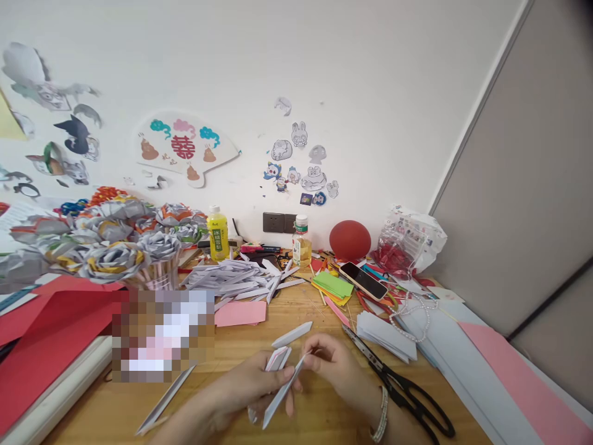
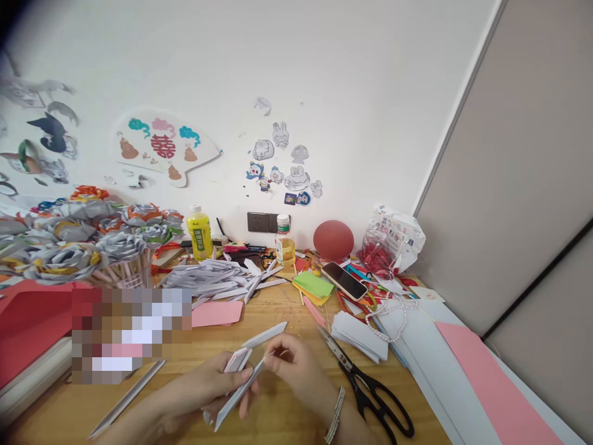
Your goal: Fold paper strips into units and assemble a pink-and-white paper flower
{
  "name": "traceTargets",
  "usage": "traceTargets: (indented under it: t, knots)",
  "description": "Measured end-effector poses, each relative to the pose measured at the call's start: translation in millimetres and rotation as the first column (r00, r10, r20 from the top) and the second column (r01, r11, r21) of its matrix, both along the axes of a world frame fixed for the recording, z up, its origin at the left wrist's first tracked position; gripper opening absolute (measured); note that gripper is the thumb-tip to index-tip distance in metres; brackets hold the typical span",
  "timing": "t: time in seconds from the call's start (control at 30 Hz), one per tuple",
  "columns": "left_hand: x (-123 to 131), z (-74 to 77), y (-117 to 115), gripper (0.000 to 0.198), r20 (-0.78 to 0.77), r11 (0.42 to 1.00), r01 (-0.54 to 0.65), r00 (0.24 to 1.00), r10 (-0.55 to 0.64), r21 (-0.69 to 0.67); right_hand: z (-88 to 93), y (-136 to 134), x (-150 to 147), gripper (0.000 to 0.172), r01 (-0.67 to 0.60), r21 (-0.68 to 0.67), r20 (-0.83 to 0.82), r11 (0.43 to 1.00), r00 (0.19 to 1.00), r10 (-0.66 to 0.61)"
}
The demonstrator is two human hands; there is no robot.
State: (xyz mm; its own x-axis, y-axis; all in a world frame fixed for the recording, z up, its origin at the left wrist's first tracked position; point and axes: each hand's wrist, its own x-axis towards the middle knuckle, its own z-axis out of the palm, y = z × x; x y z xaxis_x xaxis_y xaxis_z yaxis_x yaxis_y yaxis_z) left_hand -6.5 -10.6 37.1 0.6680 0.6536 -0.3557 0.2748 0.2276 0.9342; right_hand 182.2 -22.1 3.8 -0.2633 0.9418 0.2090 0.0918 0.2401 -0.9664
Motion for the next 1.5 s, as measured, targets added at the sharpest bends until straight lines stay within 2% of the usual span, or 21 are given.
traceTargets:
  t: [0.07, 0.13, 0.17, 0.23, 0.27, 0.33, 0.43, 0.5, 0.57, 0.67, 0.77, 0.83, 0.93, 1.17, 1.37, 1.5]
  knots:
    - [2, -5.4, 2, 0.058, 0.022, 1.000, -0.014, 1.000, 0.013, 0.020, 3.1, 3, 5, 0.019, 0.064, 0.084, 0.108, 0.994, 0.991, -0.073]
    - [4, -9.3, 4, 0.056, 0.044, 0.998, -0.050, 0.998, 0.048, 0.049, 6.0, 9, 14, 0.019, 0.193, 0.245, 0.265, 0.950, 0.929, -0.257]
    - [5, -10.4, 5, 0.055, 0.056, 0.995, -0.074, 0.996, 0.071, 0.062, 6.7, 12, 19, 0.017, 0.253, 0.343, 0.352, 0.905, 0.858, -0.373]
    - [5, -11.4, 6, 0.053, 0.076, 0.990, -0.112, 0.992, 0.106, 0.085, 5.9, 19, 30, 0.017, 0.322, 0.470, 0.506, 0.822, 0.665, -0.549]
    - [5, -11.5, 7, 0.053, 0.081, 0.988, -0.120, 0.990, 0.112, 0.095, 4.2, 22, 34, 0.017, 0.332, 0.504, 0.563, 0.797, 0.574, -0.595]
    - [4, -12.2, 9, 0.054, 0.074, 0.984, -0.132, 0.990, 0.124, 0.119, -0.6, 26, 40, 0.019, 0.333, 0.529, 0.639, 0.781, 0.450, -0.624]
    - [3, -15.3, 11, 0.057, 0.016, 0.974, -0.171, 0.985, 0.171, 0.146, -7.3, 30, 41, 0.021, 0.329, 0.543, 0.668, 0.773, 0.389, -0.635]
    - [2, -18.3, 13, 0.058, -0.024, 0.968, -0.198, 0.979, 0.204, 0.153, -9.1, 31, 42, 0.023, 0.331, 0.562, 0.645, 0.758, 0.398, -0.652]
    - [1, -20.8, 15, 0.059, -0.040, 0.961, -0.229, 0.971, 0.237, 0.153, -8.5, 32, 43, 0.027, 0.334, 0.574, 0.604, 0.748, 0.444, -0.662]
    - [2, -22.7, 17, 0.058, -0.042, 0.943, -0.284, 0.954, 0.295, 0.173, -4.7, 31, 42, 0.034, 0.370, 0.564, 0.486, 0.738, 0.574, -0.659]
    - [4, -22.2, 18, 0.056, -0.005, 0.917, -0.330, 0.940, 0.340, 0.223, 0.9, 21, 33, 0.029, 0.464, 0.509, 0.294, 0.725, 0.698, -0.653]
    - [6, -21.3, 17, 0.056, 0.024, 0.900, -0.360, 0.930, 0.366, 0.244, 4.7, 11, 20, 0.023, 0.508, 0.448, 0.199, 0.736, 0.746, -0.636]
    - [9, -20.1, 15, 0.057, 0.055, 0.875, -0.413, 0.909, 0.413, 0.253, 8.4, -4, -1, 0.023, 0.477, 0.402, 0.171, 0.782, 0.800, -0.575]
    - [14, -17.8, 11, 0.054, 0.100, 0.845, -0.475, 0.880, 0.465, 0.246, 8.2, -15, -30, 0.026, 0.345, 0.346, 0.147, 0.873, 0.899, -0.413]
    - [16, -20.3, 9, 0.050, 0.122, 0.823, -0.511, 0.859, 0.497, 0.249, 5.3, -18, -33, 0.024, 0.321, 0.353, 0.104, 0.879, 0.920, -0.378]
    - [16, -22.9, 9, 0.048, 0.145, 0.811, -0.529, 0.849, 0.509, 0.251, 1.0, -19, -33, 0.026, 0.284, 0.324, 0.087, 0.903, 0.941, -0.327]
